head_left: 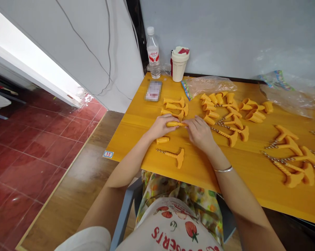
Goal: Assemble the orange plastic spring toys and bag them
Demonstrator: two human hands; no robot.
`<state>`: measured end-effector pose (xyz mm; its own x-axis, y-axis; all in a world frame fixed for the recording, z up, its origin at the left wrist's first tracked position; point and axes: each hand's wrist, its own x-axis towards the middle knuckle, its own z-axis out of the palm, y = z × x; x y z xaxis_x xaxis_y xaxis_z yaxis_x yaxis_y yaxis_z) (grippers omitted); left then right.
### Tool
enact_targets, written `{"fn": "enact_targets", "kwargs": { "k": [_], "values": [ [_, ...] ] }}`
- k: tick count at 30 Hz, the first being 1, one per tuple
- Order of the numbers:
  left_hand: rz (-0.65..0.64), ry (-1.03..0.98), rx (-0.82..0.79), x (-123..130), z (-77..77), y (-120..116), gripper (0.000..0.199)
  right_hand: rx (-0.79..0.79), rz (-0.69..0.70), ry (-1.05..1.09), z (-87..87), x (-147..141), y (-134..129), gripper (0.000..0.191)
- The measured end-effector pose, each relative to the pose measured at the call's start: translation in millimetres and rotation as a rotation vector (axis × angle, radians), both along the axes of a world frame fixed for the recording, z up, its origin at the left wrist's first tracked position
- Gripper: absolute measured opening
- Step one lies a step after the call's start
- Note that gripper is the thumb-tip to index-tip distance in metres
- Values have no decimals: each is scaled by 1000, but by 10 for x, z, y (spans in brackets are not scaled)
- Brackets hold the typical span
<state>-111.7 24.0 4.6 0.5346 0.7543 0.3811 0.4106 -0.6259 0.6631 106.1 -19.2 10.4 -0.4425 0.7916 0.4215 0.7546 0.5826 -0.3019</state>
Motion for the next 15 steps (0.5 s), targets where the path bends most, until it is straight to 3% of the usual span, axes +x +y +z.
{"fn": "enact_targets", "kwargs": {
  "k": [4,7,10,13,15],
  "values": [
    [-10,100,113,-54,-12,29,20,-373,68,382,2,-15,-27,27],
    [-27,65,122,-42,-10,7,25,-711,53,761,29,-54,-23,42],
    [-64,-16,73,-11,-1,-33,30,-908,4,954,56,-103,-10,54],
    [-69,-93,-32,4,6,-48,30,-861,-48,907,75,-93,-2,55],
    [-16,-171,-104,2,5,-36,29,-602,-83,766,86,-30,8,51]
  ]
}}
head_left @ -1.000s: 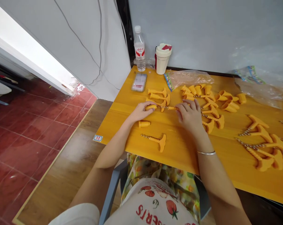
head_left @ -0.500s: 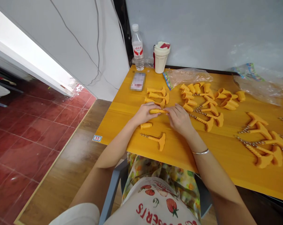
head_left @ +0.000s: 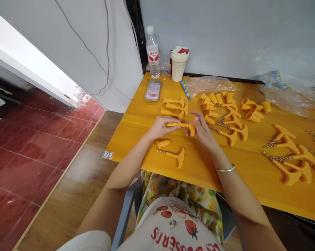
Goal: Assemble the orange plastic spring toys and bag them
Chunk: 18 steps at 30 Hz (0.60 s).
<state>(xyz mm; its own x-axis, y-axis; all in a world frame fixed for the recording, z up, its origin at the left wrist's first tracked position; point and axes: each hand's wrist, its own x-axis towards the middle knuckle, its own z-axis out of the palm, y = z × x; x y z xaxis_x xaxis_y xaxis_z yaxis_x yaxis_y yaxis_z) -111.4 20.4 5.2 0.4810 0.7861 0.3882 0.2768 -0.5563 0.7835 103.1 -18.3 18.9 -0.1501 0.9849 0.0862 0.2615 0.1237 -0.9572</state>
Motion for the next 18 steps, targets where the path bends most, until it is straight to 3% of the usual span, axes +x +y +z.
{"fn": "enact_targets", "kwargs": {
  "k": [3,5,8,13,15,18],
  "values": [
    [72,-74,-77,-8,-9,22,29,423,15,-380,6,115,22,43],
    [67,-70,-79,-11,-21,25,29,510,112,-561,-7,139,26,38],
    [6,-8,40,-18,-46,17,27,291,103,-525,-42,60,2,40],
    [-36,131,233,-28,-79,25,29,-184,89,-75,-39,-87,-40,55],
    [-24,124,230,-27,-81,33,29,-183,43,-73,-17,-61,-36,58],
    [16,50,212,-24,-82,39,28,139,-86,-385,2,46,-16,51]
  ]
}}
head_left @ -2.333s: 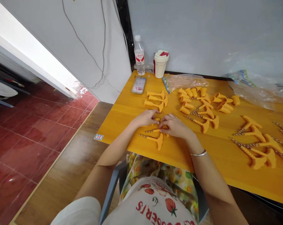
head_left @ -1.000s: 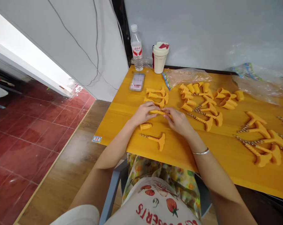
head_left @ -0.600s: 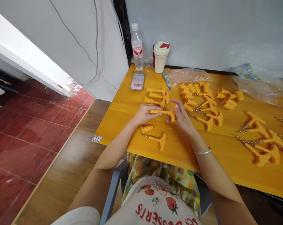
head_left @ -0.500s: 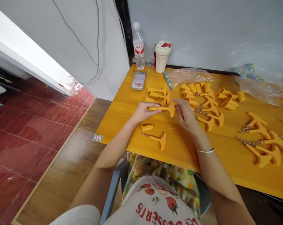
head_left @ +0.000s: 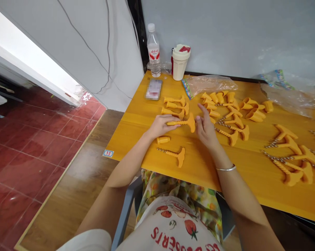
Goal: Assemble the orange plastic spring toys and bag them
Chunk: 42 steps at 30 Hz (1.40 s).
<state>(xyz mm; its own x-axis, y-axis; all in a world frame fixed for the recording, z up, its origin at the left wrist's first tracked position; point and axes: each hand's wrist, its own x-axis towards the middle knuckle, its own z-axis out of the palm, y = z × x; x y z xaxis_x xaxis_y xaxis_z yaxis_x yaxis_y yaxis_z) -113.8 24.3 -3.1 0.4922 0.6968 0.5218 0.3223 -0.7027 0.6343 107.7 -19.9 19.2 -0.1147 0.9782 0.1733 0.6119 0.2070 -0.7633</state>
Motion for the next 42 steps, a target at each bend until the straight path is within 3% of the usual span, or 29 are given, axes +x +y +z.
{"fn": "enact_targets", "kwargs": {
  "k": [3,6,13,20,22,26,28,34,42],
  "values": [
    [10,-12,-20,5,-10,2,27,249,54,-463,-16,89,20,40],
    [-8,2,-59,2,-16,19,28,290,93,-677,-69,108,38,34],
    [31,292,14,-102,-12,142,27,118,142,-676,-197,106,71,33],
    [118,461,45,-151,-63,175,24,94,103,-731,-184,137,75,36],
    [146,440,45,-154,-61,168,34,79,105,-733,-176,127,74,36],
    [261,337,4,-188,-90,186,80,65,108,-731,-163,113,71,35],
    [253,311,-39,-208,-132,215,89,66,103,-721,-169,115,72,37],
    [182,287,-100,-174,-261,315,68,80,113,-687,-236,92,77,41],
    [274,307,-82,-78,-322,393,64,81,112,-668,-309,0,78,45]
  ]
}}
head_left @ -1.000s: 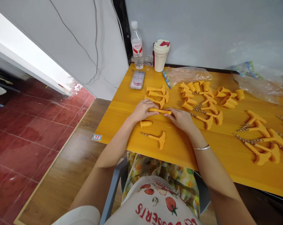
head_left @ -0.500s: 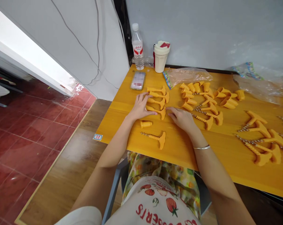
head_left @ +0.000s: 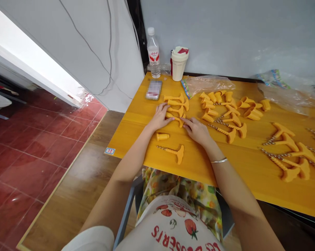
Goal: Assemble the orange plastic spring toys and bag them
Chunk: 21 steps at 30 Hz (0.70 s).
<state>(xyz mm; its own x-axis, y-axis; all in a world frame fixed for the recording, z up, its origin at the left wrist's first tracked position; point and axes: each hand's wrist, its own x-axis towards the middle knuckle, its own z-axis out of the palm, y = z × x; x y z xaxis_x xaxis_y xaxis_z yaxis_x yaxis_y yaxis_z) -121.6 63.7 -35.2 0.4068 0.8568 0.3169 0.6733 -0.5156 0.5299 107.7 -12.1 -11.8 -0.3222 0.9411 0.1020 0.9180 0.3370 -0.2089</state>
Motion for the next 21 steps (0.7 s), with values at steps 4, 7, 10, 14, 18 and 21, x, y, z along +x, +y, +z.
{"fn": "enact_targets", "kwargs": {
  "k": [4,7,10,14,18,21],
  "values": [
    [33,-3,11,3,-29,37,64,19,-18,109,-112,-15,68,48],
    [41,-21,15,11,-52,60,65,96,-88,245,-203,-37,298,54],
    [56,-41,25,19,-58,50,65,106,-163,324,-240,-79,647,59],
    [48,-54,12,-11,-34,-19,61,5,-131,327,-236,-205,976,57],
    [48,-60,4,-72,-9,-66,58,-15,-108,300,-256,-359,1010,55],
    [61,-71,1,-89,-11,-44,57,-20,-109,292,-258,-433,981,54]
  ]
}}
